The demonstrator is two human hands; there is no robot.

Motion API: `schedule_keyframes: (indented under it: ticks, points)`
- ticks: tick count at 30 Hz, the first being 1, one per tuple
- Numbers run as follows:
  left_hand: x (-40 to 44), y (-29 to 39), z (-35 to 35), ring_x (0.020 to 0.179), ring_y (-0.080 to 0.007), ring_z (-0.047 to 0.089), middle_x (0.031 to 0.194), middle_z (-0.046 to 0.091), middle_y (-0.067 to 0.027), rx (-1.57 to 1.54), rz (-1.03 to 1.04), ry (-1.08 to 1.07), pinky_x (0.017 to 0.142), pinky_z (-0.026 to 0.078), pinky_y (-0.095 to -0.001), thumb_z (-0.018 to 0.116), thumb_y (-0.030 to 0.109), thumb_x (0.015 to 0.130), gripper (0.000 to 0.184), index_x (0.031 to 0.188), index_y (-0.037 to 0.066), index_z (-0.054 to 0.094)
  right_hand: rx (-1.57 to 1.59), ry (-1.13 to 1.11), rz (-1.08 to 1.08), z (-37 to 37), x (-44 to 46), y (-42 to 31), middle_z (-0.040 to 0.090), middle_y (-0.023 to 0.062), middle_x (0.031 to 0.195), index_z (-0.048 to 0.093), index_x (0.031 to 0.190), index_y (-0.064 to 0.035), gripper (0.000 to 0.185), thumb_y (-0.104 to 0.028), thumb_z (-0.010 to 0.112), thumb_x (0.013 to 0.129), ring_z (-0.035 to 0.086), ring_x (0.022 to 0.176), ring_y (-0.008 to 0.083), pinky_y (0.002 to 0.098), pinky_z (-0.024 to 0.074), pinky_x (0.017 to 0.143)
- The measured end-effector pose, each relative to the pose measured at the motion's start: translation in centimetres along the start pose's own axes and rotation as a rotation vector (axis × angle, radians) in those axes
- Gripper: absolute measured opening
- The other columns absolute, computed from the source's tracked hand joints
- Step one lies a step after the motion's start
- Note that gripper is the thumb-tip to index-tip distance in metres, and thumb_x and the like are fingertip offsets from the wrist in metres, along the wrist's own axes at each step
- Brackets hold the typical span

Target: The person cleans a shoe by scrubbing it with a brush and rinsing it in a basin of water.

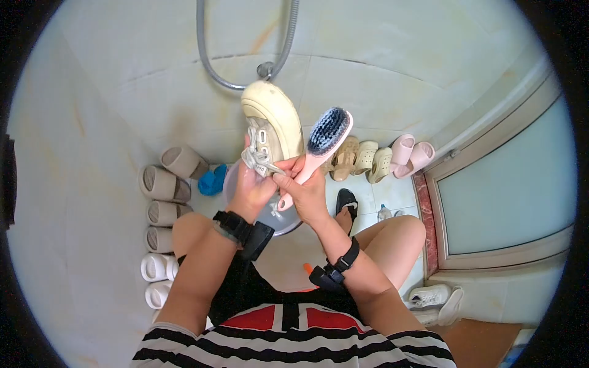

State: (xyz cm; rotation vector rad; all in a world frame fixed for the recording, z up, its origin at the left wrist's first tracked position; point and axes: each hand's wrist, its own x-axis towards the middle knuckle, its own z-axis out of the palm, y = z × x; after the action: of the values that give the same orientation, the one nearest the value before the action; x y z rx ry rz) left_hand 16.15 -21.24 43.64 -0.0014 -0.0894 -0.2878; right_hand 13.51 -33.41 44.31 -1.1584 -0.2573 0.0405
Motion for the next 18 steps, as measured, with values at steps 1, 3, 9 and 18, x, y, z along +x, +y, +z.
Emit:
schedule_keyframes:
  ticks: [1, 3, 9, 18]
  points:
    - [0.5, 0.5, -0.8, 0.111, -0.0268, 0.055, 0.121, 0.058, -0.0098, -0.003, -0.03, -0.033, 0.098, 0.043, -0.0418, 0.049, 0.041, 0.095, 0.045, 0.125, 0.008, 0.051, -0.007, -0.008, 0.015, -0.2, -0.2, 0.7, 0.061, 0.0156, 0.097, 0.043, 0.09, -0.0048, 0.029, 0.006, 0.068, 0.079, 0.058, 0.062, 0.013, 0.0242, 0.0478, 0.052]
    - [0.5, 1.0, -1.1, 0.109, -0.0262, 0.056, 0.119, 0.06, -0.0091, 0.043, 0.011, 0.037, 0.097, 0.044, -0.0418, 0.053, 0.039, 0.094, 0.044, 0.124, 0.007, 0.052, 0.018, 0.025, 0.051, -0.8, -0.5, 2.6, 0.058, 0.0118, 0.101, 0.044, 0.092, -0.0049, 0.027, 0.006, 0.066, 0.081, 0.059, 0.068, 0.0136, 0.0258, 0.0486, 0.055]
    - [0.8, 1.9, -2.6, 0.111, -0.0263, 0.056, 0.118, 0.06, -0.0103, 0.205, 0.065, 0.169, 0.099, 0.042, -0.0421, 0.057, 0.032, 0.091, 0.041, 0.122, 0.004, 0.054, -0.098, 0.052, 0.116, -0.4, -2.4, 3.7, 0.059, 0.0092, 0.091, 0.044, 0.1, -0.0025, 0.021, -0.004, 0.061, 0.089, 0.053, 0.057, 0.0093, 0.0217, 0.0404, 0.043]
    - [-0.1, 2.8, -0.3, 0.121, -0.03, 0.048, 0.132, 0.051, -0.0146, 0.108, 0.007, -0.016, 0.107, 0.033, -0.044, 0.049, 0.056, 0.089, 0.072, 0.132, -0.001, 0.044, -0.665, 0.073, -0.12, -2.4, -3.7, 0.8, 0.062, 0.0085, 0.08, 0.022, 0.148, -0.0066, 0.056, -0.014, 0.047, 0.098, 0.053, 0.063, 0.0126, 0.0243, 0.0446, 0.059]
